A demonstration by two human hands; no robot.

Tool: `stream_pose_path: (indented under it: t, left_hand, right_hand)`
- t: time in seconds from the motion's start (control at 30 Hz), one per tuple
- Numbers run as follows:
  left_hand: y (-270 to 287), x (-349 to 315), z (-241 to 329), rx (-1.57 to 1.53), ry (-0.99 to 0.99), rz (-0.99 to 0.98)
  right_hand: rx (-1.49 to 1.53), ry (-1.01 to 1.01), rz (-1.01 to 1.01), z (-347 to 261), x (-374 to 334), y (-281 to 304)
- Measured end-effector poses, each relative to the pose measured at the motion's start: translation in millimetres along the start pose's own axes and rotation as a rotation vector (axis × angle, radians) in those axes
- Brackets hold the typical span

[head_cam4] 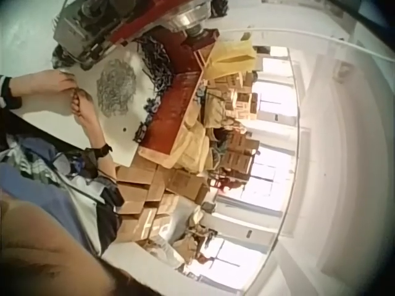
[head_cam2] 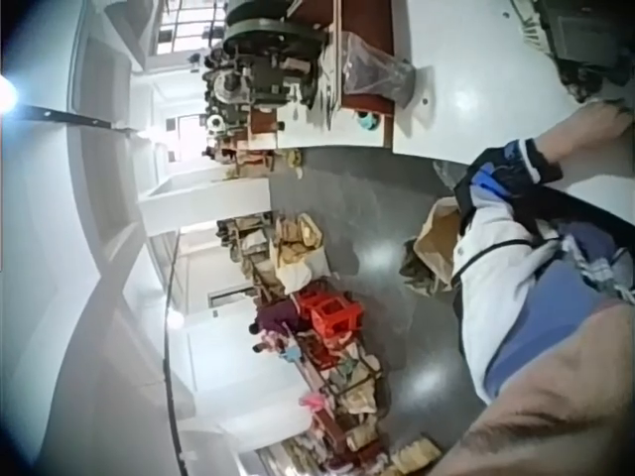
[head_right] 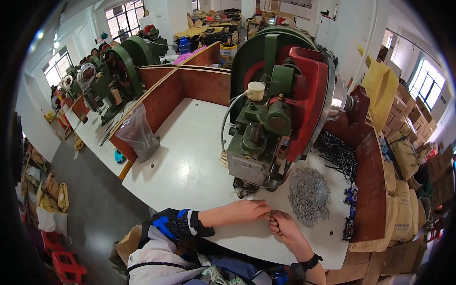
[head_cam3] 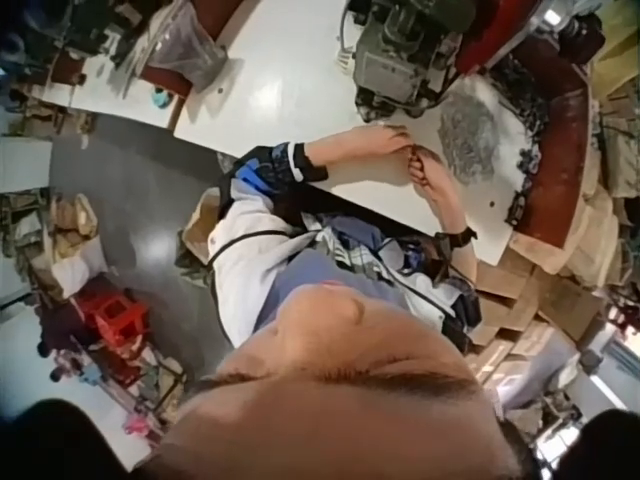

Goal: The person picks up a small metal pin from a pile, inserts it into the slot of a green machine, and presses a foot pedal to process it. They repeat this cycle multiple times, handling one pin at a time.

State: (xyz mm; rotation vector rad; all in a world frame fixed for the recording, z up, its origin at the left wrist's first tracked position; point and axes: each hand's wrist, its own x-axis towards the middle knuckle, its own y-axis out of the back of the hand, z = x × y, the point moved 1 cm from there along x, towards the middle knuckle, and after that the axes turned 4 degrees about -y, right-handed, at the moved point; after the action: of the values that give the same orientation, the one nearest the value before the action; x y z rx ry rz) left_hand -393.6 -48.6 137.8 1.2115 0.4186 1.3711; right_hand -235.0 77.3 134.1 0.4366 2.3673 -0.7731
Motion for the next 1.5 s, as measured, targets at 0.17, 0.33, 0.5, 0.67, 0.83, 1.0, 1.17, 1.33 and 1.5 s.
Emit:
stream_pose_path:
  t: [0.17,0.33,0.5,0.67,0.83,1.0,1.17,1.33,1.5]
  left_hand:
    - [-9.4,5.1,0.0,-0.126,0.105,0.059]
    - [-12.9,9.9,2.5,-0.710,0.483,0.140]
    - [-20.5,13.9,7.6,-1.537,0.916,0.109]
    - [-23.6,20.0,0.1,-1.917,1.116,0.043]
    - [-21.8,17.1,-14.6,-1.958,1.025,-0.070]
    - [2.4,19.7,-12.0,-1.893,1.109,-0.112]
    - [13.3,23.9,1.6,-1.594,1.067,-0.041]
    - [26.3,15.4,8.6,-0.772,0.627,0.065]
    - [26.4,7.8,12.1,0.014,0.215,0.073]
  right_hand:
    - [0.029,0.068,0.050,0.2,1.2,-10.1]
    - [-0.197,0.333,0.206,1.1,5.7,-16.3]
    - [-0.630,0.562,0.399,4.1,5.6,-14.6]
    - [-1.060,0.891,0.541,2.2,3.9,-7.4]
    - [-1.320,1.007,0.569,-8.6,2.4,-6.5]
    - [-1.510,1.180,0.513,-16.9,5.4,-5.3]
    - [-1.064,1.034,0.471,-12.1,9.1,-5.5]
    - [-0.395,0.504,0.261,-10.9,10.5,-7.3]
    - [0.044,0.173,0.023,-13.4,5.7,-12.6]
